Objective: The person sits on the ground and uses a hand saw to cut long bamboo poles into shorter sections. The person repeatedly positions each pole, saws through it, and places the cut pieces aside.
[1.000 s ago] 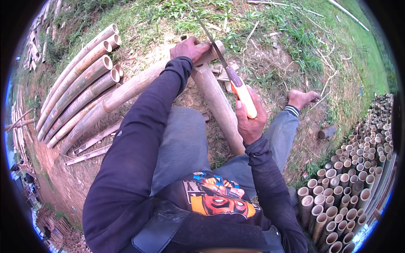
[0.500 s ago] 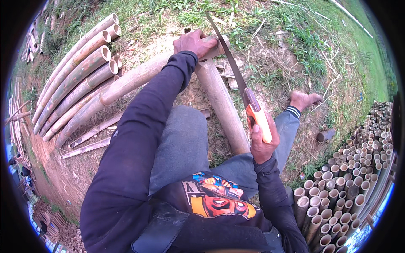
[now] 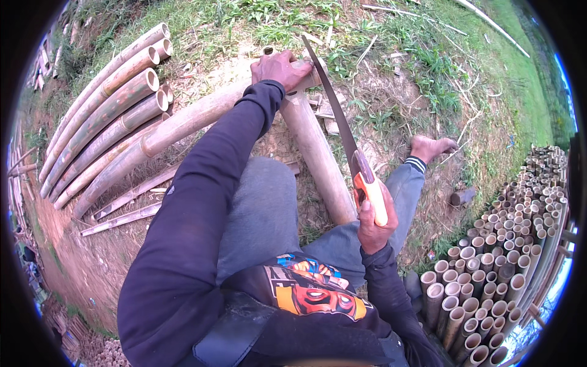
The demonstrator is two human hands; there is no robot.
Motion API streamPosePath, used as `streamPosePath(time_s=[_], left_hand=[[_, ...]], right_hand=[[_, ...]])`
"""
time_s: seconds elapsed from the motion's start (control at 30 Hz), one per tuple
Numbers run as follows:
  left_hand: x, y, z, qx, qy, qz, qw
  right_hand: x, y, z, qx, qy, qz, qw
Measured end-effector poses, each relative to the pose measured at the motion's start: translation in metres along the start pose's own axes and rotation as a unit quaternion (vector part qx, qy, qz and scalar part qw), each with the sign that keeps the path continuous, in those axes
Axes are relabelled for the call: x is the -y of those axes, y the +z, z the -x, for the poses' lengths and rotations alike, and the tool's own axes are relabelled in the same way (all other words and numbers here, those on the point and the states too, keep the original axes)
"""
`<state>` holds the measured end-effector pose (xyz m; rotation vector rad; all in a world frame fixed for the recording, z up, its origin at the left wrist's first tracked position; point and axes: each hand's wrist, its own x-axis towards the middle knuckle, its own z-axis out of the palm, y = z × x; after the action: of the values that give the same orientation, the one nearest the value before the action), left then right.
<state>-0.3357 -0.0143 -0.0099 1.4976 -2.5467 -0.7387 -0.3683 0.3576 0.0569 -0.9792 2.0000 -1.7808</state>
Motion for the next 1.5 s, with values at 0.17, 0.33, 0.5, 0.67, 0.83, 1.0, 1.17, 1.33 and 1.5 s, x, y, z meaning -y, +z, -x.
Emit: streamPosePath(time_s=[0.17, 0.33, 0.5, 0.67, 0.83, 1.0, 1.17, 1.33, 1.5], left_hand=[[0.004, 0.007, 0.000, -0.035, 0.018, -0.018, 0.999], [0.029, -0.016, 0.007, -0.009, 0.092, 0.094, 0.991], [0.094, -0.038, 0.051, -0.062, 0.116, -0.283, 0.950], [0.095, -0.045, 0.047, 0.084, 0.044, -0.171, 0.981], [0.093, -0.052, 0.048, 0.093, 0.052, -0.167, 0.980], [0.096, -0.046, 0.046, 0.088, 0.053, -0.168, 0.980], [0.091, -0.048, 0.050, 0.072, 0.050, -0.167, 0.982], [0.091, -0.054, 0.050, 0.067, 0.057, -0.158, 0.984], [0.099, -0.043, 0.048, 0.070, 0.062, -0.162, 0.982]], right_hand=[[-0.032, 0.046, -0.061, 0.004, -0.029, 0.044, 0.999], [-0.038, 0.077, -0.100, 0.015, -0.042, 0.031, 0.999], [-0.013, 0.078, -0.099, 0.015, -0.055, 0.035, 0.998], [-0.022, 0.081, -0.104, 0.022, -0.075, 0.045, 0.996], [-0.003, 0.032, -0.030, 0.011, -0.036, 0.077, 0.996], [0.013, 0.009, 0.004, 0.002, -0.002, 0.011, 1.000], [-0.046, 0.081, -0.101, 0.017, 0.008, 0.006, 1.000], [-0.035, 0.061, -0.067, 0.031, -0.030, 0.050, 0.998], [0.024, -0.006, 0.036, 0.036, -0.020, 0.073, 0.997]])
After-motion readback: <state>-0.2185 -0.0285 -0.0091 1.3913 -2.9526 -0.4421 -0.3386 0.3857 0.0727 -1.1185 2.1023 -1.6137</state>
